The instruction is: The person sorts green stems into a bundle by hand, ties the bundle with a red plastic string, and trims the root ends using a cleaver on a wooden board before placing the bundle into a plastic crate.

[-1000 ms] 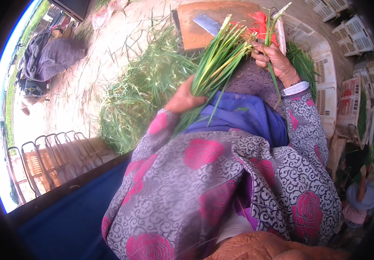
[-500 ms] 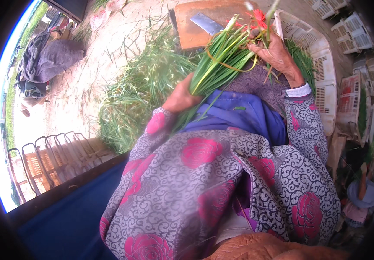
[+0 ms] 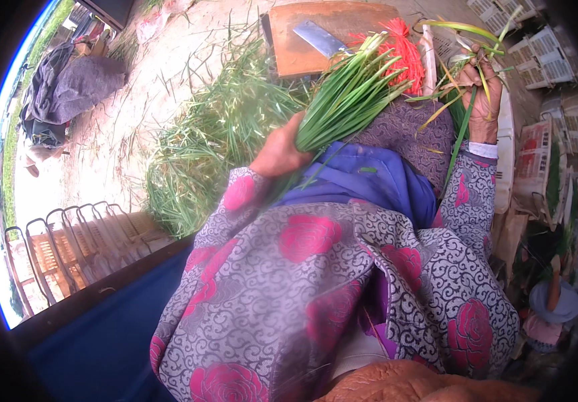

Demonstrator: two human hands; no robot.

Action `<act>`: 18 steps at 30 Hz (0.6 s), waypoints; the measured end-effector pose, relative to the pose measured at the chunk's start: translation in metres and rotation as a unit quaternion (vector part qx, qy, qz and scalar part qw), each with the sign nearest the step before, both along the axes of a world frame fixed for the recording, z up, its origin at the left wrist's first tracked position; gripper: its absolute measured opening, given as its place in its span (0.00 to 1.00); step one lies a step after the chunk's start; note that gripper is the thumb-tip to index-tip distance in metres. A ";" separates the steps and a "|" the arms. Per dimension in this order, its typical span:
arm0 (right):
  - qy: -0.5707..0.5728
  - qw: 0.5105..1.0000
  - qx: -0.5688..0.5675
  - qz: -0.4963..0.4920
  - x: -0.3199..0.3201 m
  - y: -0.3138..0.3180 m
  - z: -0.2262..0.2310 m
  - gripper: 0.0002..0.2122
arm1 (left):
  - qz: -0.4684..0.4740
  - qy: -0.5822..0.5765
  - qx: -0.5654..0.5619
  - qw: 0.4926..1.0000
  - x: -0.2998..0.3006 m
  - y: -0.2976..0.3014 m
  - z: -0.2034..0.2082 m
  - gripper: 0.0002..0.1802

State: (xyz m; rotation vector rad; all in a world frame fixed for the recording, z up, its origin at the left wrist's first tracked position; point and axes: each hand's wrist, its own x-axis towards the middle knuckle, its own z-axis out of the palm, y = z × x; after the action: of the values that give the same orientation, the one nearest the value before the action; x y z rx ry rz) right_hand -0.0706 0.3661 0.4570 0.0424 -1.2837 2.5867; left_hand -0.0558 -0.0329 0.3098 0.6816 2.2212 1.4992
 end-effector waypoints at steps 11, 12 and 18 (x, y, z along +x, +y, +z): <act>-0.068 0.884 0.458 0.067 -0.003 -0.097 -0.058 0.16 | 0.038 0.198 -0.102 0.974 0.017 0.010 0.017 0.47; -0.112 0.872 0.470 0.073 0.005 -0.087 -0.053 0.15 | 0.029 0.196 -0.108 0.974 0.017 0.009 0.020 0.50; -0.120 0.990 0.077 0.000 0.067 -0.027 -0.031 0.07 | -0.019 0.236 -0.141 0.961 0.017 0.015 0.028 0.55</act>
State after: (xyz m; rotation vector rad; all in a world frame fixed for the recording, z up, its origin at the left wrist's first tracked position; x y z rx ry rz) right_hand -0.0035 0.3389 0.4261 -0.2480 -1.5622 2.5479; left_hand -0.0384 -0.0179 0.3379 1.0645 2.6784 1.0448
